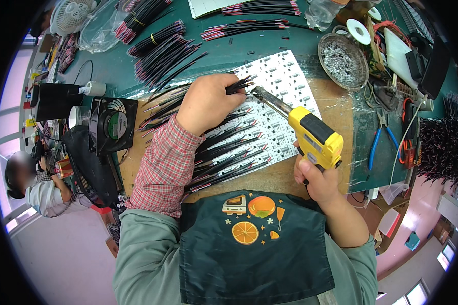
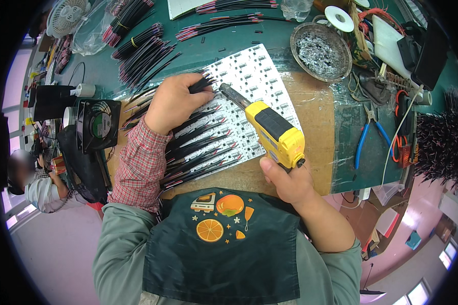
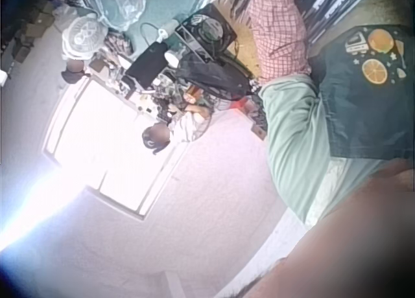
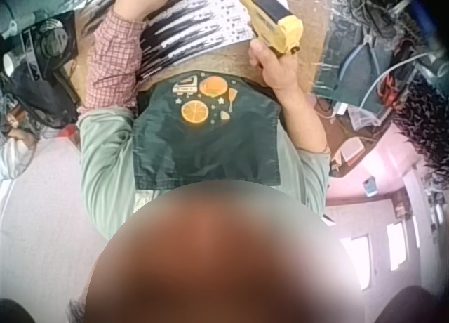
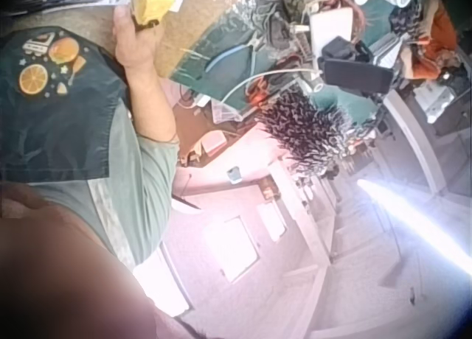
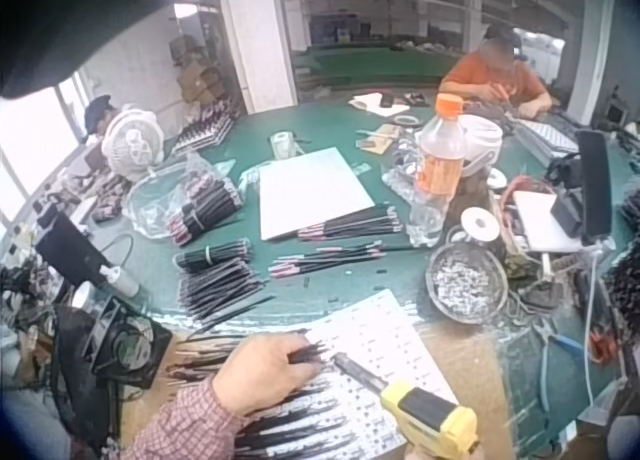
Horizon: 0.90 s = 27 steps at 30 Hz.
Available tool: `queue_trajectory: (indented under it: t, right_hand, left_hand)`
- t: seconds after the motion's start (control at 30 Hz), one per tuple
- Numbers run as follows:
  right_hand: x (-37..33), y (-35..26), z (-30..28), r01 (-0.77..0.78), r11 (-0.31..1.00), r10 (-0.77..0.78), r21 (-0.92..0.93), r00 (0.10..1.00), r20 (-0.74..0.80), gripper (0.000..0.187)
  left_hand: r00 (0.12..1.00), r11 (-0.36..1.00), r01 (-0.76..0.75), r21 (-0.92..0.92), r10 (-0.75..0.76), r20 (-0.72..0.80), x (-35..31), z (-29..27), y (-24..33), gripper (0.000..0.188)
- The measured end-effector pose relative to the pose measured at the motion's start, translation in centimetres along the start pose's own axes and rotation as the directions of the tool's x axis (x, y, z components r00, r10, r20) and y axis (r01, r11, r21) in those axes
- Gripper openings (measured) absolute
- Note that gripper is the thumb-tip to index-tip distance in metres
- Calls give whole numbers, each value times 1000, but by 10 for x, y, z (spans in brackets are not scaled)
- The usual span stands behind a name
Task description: The person solders multiple wire bundles onto a circuit board assembly using a soldering iron.
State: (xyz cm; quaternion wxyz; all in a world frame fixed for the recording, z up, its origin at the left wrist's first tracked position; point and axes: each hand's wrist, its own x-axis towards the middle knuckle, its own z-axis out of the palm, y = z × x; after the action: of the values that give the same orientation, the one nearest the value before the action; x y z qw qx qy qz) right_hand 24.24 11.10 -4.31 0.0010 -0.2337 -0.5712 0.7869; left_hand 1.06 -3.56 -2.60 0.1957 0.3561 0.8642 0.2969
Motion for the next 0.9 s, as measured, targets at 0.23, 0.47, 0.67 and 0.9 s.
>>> queue_trajectory:
  t: [0.23, 0.47, 0.67, 0.9]
  right_hand:
    - [-2, 2, 2, 5, 1000, -6, -28, 1000, -24, 37]
    - [0, 2, 0, 47, 999, -47, 14, 999, -9, 56]
    - [-1, 3, 0, 55, 997, -54, 46, 998, -29, 57]
    - [-3, 2, -1, 42, 996, -39, 84, 998, -39, 59]
  left_hand:
    - [1000, 1000, 12, 13, -12, -3, 0, 0, 2, 21]
    - [1000, 1000, -3, 18, 3, -5, -1, 0, 3, 21]
    - [1000, 999, -14, 30, 15, -18, -1, -1, 4, 23]
    - [994, 996, -89, -13, 88, -68, -8, -8, 2, 27]
